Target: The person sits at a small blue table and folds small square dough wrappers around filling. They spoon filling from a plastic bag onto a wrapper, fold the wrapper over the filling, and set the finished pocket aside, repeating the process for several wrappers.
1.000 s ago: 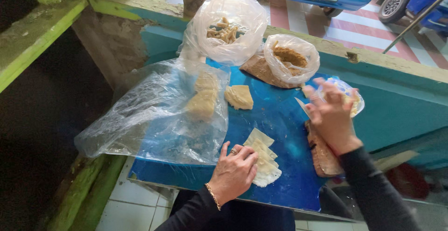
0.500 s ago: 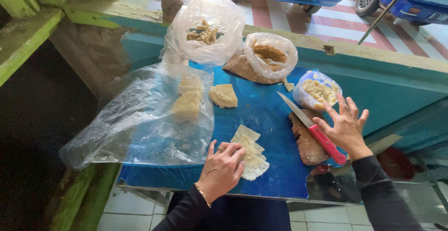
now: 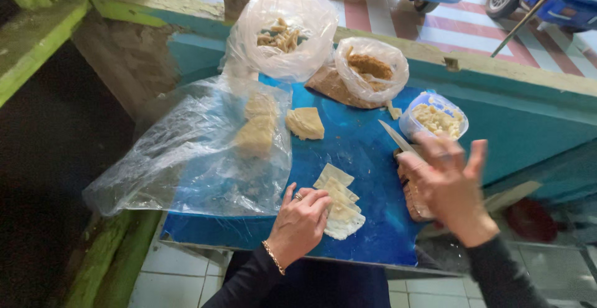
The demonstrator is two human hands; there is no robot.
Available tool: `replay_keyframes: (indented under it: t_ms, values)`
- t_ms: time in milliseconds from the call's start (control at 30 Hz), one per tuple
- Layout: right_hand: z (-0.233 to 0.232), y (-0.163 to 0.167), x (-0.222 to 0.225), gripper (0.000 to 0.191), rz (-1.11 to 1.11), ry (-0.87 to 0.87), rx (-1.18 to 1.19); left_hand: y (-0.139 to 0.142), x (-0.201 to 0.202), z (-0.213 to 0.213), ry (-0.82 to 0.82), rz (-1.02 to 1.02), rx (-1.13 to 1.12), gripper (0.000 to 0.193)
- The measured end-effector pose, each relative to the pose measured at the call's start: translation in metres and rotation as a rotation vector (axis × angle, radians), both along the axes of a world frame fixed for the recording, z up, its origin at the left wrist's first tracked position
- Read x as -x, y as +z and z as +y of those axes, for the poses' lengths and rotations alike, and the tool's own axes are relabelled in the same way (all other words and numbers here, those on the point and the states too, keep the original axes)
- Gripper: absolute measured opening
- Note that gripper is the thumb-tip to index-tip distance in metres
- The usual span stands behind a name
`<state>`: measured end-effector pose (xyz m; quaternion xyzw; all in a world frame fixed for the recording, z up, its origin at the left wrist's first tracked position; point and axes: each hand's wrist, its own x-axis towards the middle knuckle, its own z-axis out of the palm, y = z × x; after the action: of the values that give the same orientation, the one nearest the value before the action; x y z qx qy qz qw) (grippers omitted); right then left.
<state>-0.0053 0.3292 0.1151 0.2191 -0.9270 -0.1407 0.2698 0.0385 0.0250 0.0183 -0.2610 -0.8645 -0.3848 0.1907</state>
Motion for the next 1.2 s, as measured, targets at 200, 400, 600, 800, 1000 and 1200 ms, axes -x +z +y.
replay_keyframes:
  t_ms: [200, 400, 600, 800, 1000, 1200]
  values:
    - [-0.076, -0.032, -0.043, 0.062, -0.233, 0.423, 0.075, 0.001, -0.003, -0.003, -0.009, 0.083, 0.051, 0.025]
    - [-0.075, -0.047, -0.049, 0.064, -0.269, 0.339, 0.046, 0.005, -0.003, -0.005, -0.002, 0.077, 0.114, 0.018]
    - [-0.056, -0.028, -0.054, 0.044, -0.231, 0.386, 0.126, 0.005, -0.004, -0.006, -0.005, 0.089, 0.086, 0.015]
    - [-0.01, 0.025, 0.045, 0.035, -0.022, 0.282, 0.338, 0.009, 0.001, -0.004, -0.002, 0.029, -0.021, 0.009]
    - [-0.014, 0.01, 0.236, 0.017, -0.145, 0.011, 0.487, 0.01, 0.006, -0.006, -0.025, -0.004, -0.049, 0.009]
    - [-0.034, -0.026, 0.314, 0.016, -0.024, -0.258, 0.027, -0.007, 0.016, -0.007, -0.053, 0.021, -0.039, 0.01]
